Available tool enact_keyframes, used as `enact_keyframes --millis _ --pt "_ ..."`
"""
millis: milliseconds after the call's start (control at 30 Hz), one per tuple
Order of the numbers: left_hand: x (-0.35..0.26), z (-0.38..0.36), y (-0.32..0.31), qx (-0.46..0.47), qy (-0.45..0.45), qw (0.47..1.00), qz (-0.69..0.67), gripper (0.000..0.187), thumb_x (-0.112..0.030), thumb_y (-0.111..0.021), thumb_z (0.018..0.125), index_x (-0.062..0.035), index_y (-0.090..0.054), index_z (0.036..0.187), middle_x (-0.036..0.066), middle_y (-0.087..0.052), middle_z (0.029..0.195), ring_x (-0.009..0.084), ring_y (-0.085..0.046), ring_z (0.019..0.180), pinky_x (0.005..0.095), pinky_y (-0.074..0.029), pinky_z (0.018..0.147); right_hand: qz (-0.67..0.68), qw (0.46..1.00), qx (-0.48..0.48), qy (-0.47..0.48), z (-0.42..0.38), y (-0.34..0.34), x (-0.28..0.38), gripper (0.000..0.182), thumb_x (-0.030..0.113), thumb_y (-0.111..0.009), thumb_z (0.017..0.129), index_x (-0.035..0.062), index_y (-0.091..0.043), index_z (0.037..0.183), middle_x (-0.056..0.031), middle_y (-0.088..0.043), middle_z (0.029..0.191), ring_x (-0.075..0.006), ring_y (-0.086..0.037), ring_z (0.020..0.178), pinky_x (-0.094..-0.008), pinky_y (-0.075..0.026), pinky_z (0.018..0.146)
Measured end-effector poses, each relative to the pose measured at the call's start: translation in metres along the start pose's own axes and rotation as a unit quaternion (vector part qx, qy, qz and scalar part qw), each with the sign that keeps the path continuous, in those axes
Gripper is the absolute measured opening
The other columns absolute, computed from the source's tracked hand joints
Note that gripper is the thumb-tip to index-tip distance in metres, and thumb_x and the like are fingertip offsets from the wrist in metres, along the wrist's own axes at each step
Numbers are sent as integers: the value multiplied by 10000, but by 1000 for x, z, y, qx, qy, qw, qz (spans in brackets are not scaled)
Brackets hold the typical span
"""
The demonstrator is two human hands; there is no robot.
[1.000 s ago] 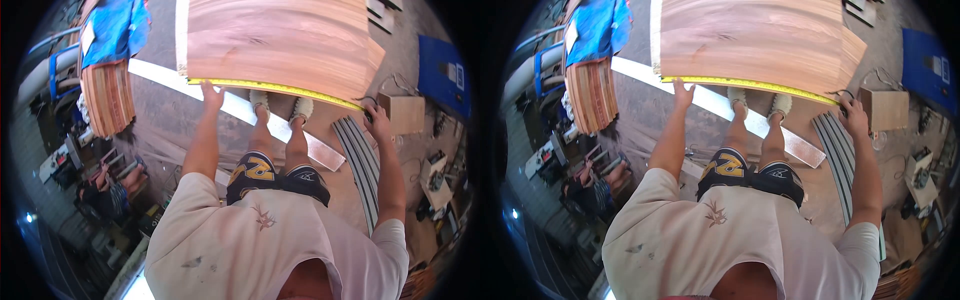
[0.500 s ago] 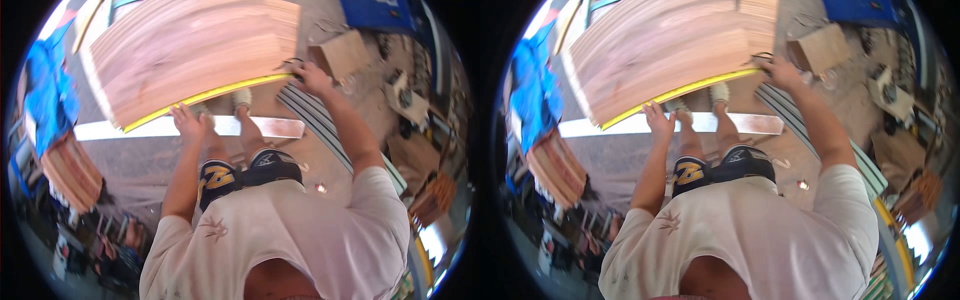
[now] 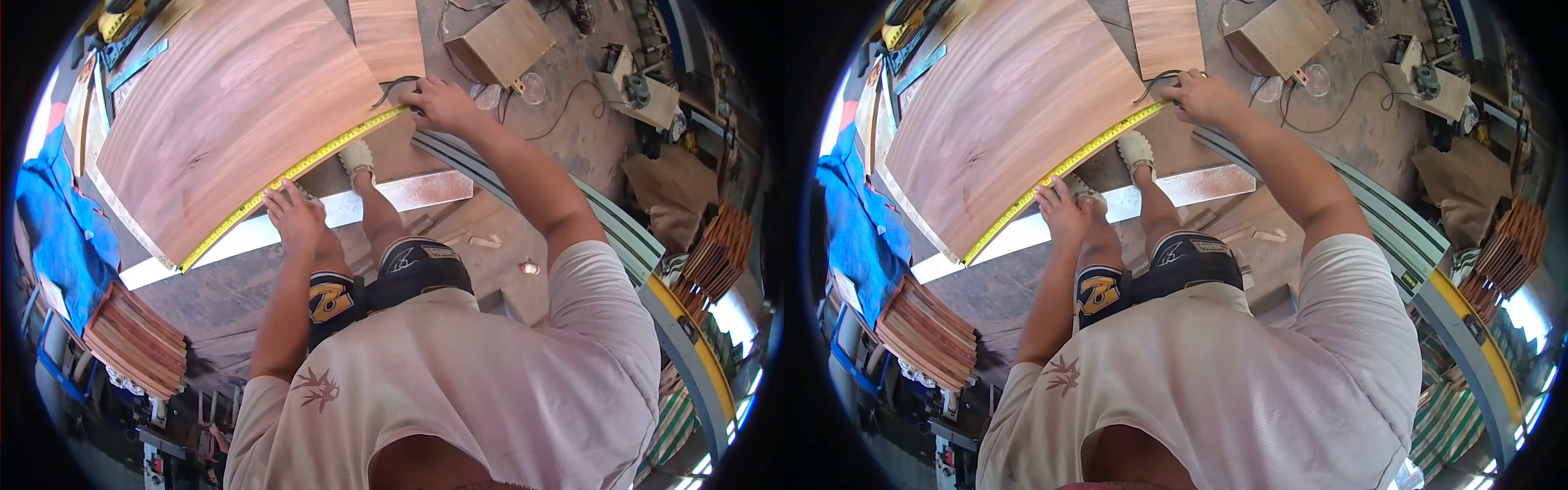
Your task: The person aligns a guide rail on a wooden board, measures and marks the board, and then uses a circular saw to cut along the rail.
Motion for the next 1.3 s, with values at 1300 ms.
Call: enact_keyframes --millis 1300 --pt "15 -5 40 117 40 983 -136 843 -356 -636 872 -80 -175 1521 311 -98 1552 479 -113 1440 587 -291 1098 -20 998 -13 63 9 -5 1 452 234 -713 781 206 -574 1210 -147 -584 1083 -347 -554 1053 -454 -494 874"
Point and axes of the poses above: each hand's wrist, its own z-axis towards the middle knuckle, its own y-axis out of the back of the hand, x = y × z, the point moved 1 cm from there along z, towards the middle knuckle
